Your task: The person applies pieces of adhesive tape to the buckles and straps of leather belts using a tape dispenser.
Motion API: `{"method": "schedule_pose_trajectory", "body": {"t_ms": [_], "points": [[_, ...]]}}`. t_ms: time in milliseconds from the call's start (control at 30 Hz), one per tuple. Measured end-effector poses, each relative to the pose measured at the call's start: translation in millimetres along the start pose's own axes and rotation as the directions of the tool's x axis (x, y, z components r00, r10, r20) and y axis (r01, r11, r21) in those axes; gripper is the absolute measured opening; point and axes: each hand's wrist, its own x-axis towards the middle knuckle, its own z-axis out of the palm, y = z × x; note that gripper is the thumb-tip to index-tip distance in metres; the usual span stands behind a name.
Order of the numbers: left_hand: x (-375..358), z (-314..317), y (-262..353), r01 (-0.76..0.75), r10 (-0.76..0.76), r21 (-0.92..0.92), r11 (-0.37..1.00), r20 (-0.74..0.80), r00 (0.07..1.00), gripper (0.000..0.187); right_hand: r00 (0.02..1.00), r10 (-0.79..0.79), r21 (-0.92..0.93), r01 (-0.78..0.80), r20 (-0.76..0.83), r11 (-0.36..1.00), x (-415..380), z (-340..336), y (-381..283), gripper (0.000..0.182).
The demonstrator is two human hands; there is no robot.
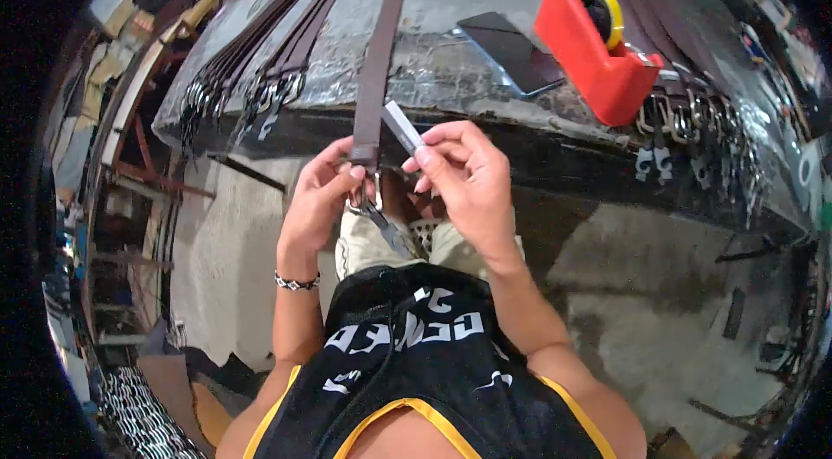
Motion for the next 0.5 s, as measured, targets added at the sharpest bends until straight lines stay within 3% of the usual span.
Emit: {"method": "schedule_pose_trajectory", "body": {"t_ms": [33,167,300,500], "points": [[-8,-1,4,0.076,-0.075,-0.019,0.997,0.041,0.996,0.04,1.0,0.03,-0.015,-0.03,-0.008,0.999,-1,1,-2,0.013],[-14,-3,-22,-0.067,0.066,0.013,0.998,0.011,0.998,0.047,0.999,0.032,-0.071,-0.032,0.001,0.997,-1,1,6,0.011],[-18,13,-16,-0.046,0.046,-0.187,0.981,-0.008,0.999,0.049,0.999,0.03,-0.069,-0.028,0.015,0.997,-1,7,12,0.011],[-22,4,-22,-0.02,0.018,-0.237,0.971,-0.01,1.0,0.042,0.996,0.062,-0.151,-0.053,0.061,0.987,-1,11,18,0.013]]}}
